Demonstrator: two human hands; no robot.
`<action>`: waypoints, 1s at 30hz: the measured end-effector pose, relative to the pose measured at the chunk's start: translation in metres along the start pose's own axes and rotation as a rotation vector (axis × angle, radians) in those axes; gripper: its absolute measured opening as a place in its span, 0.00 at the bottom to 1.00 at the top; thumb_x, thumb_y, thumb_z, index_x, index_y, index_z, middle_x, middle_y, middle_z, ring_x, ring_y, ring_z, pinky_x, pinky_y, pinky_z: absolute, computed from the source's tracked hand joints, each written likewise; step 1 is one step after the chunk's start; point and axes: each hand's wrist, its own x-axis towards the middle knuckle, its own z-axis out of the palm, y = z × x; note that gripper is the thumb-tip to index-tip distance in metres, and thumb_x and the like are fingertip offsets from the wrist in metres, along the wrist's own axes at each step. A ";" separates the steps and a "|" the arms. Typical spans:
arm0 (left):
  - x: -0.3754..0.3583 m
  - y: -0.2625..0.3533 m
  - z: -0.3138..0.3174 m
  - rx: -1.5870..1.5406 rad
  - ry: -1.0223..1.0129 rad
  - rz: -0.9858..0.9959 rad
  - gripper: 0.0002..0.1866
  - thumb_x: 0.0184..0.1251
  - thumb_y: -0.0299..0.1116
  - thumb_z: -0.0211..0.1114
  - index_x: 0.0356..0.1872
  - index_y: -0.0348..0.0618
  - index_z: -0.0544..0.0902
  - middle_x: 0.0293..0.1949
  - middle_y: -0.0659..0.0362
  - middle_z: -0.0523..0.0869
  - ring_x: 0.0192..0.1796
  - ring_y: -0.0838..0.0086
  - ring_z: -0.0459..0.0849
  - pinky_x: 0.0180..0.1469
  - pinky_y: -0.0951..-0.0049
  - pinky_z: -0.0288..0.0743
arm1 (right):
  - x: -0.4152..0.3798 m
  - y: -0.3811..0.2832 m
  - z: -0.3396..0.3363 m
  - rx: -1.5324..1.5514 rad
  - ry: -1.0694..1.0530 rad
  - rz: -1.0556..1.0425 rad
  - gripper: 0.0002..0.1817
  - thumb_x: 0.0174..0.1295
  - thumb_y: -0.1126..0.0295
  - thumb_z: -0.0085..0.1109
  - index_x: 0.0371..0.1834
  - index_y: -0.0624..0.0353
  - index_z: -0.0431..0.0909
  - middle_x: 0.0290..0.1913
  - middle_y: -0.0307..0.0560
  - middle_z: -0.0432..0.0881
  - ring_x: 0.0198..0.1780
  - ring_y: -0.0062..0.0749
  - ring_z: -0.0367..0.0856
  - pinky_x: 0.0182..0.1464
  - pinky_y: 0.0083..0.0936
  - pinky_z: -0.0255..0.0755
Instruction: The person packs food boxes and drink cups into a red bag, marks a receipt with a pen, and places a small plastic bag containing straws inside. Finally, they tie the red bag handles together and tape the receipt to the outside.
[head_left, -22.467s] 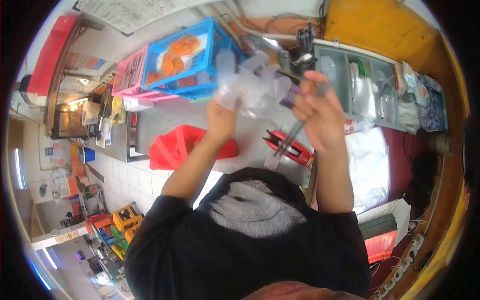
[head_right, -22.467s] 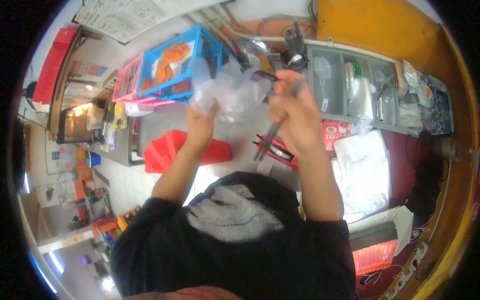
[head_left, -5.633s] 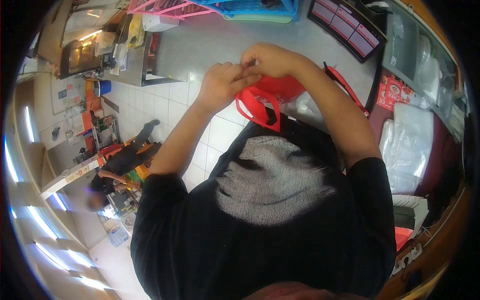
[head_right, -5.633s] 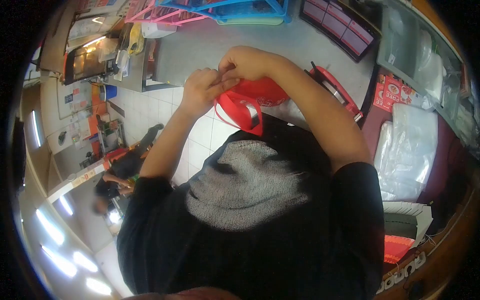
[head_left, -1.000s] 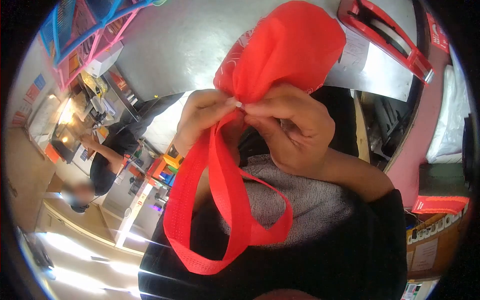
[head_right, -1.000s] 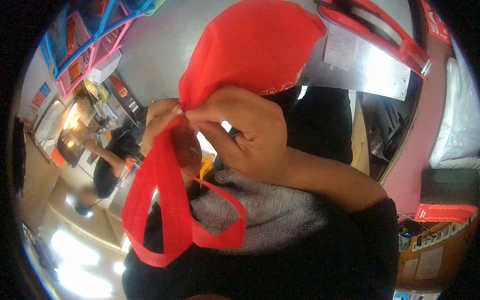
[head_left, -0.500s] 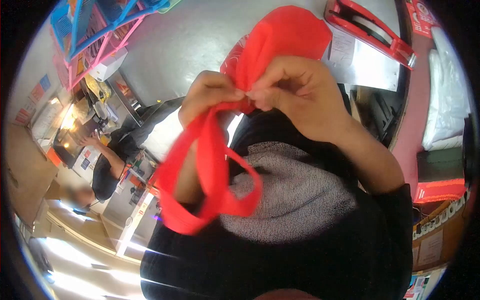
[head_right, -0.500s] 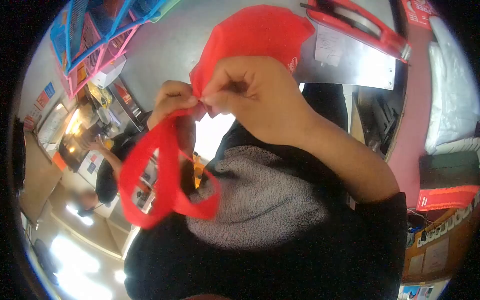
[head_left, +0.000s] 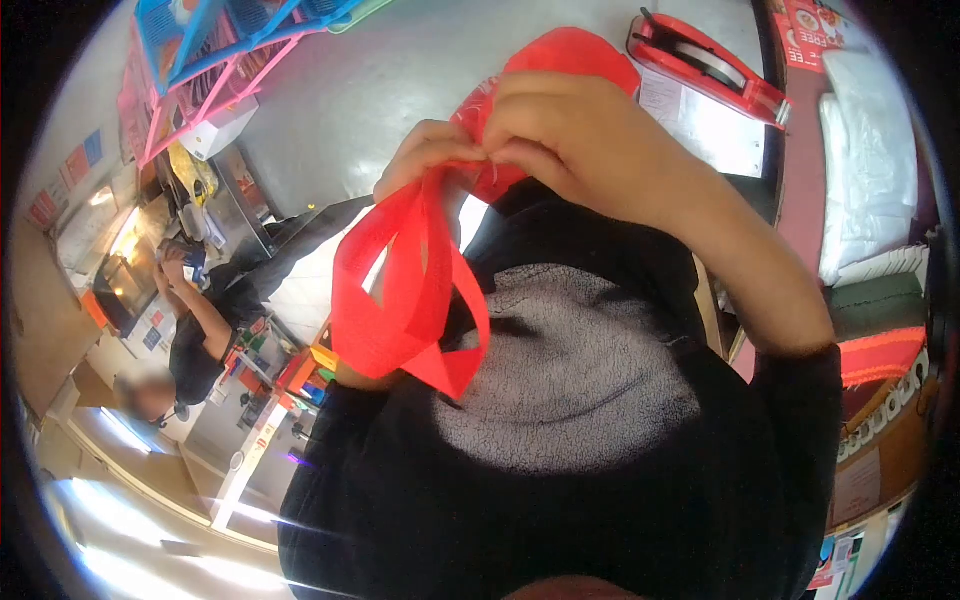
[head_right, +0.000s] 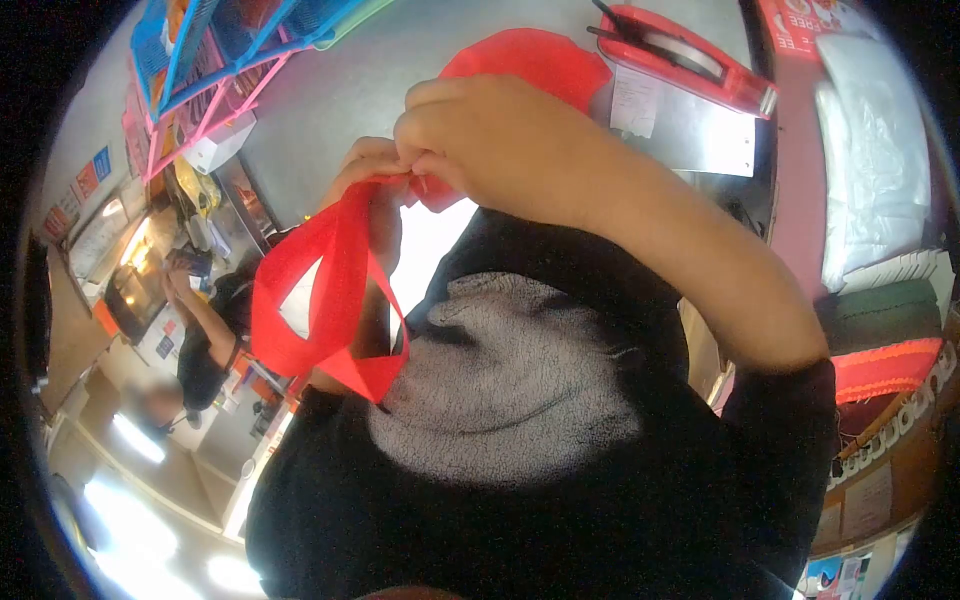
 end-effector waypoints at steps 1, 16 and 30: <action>0.000 0.000 0.000 -0.022 0.006 -0.006 0.05 0.67 0.18 0.65 0.39 0.39 0.84 0.40 0.55 0.83 0.41 0.70 0.83 0.44 0.74 0.75 | 0.002 0.001 -0.002 -0.061 -0.037 -0.013 0.09 0.61 0.69 0.61 0.42 0.60 0.78 0.40 0.49 0.79 0.45 0.46 0.83 0.45 0.39 0.78; 0.008 0.016 0.008 -0.341 -0.017 -0.158 0.18 0.82 0.46 0.48 0.39 0.42 0.74 0.44 0.58 0.72 0.51 0.70 0.70 0.61 0.66 0.59 | 0.018 -0.011 0.005 -0.559 -0.235 -0.021 0.13 0.55 0.62 0.64 0.40 0.56 0.81 0.36 0.45 0.83 0.40 0.43 0.86 0.41 0.39 0.80; 0.011 0.032 0.019 -0.371 0.094 -0.072 0.21 0.82 0.46 0.50 0.27 0.46 0.64 0.32 0.61 0.70 0.41 0.70 0.70 0.53 0.67 0.61 | 0.013 -0.012 0.004 -0.591 -0.125 0.155 0.10 0.55 0.60 0.61 0.28 0.55 0.82 0.31 0.49 0.84 0.36 0.46 0.85 0.39 0.43 0.79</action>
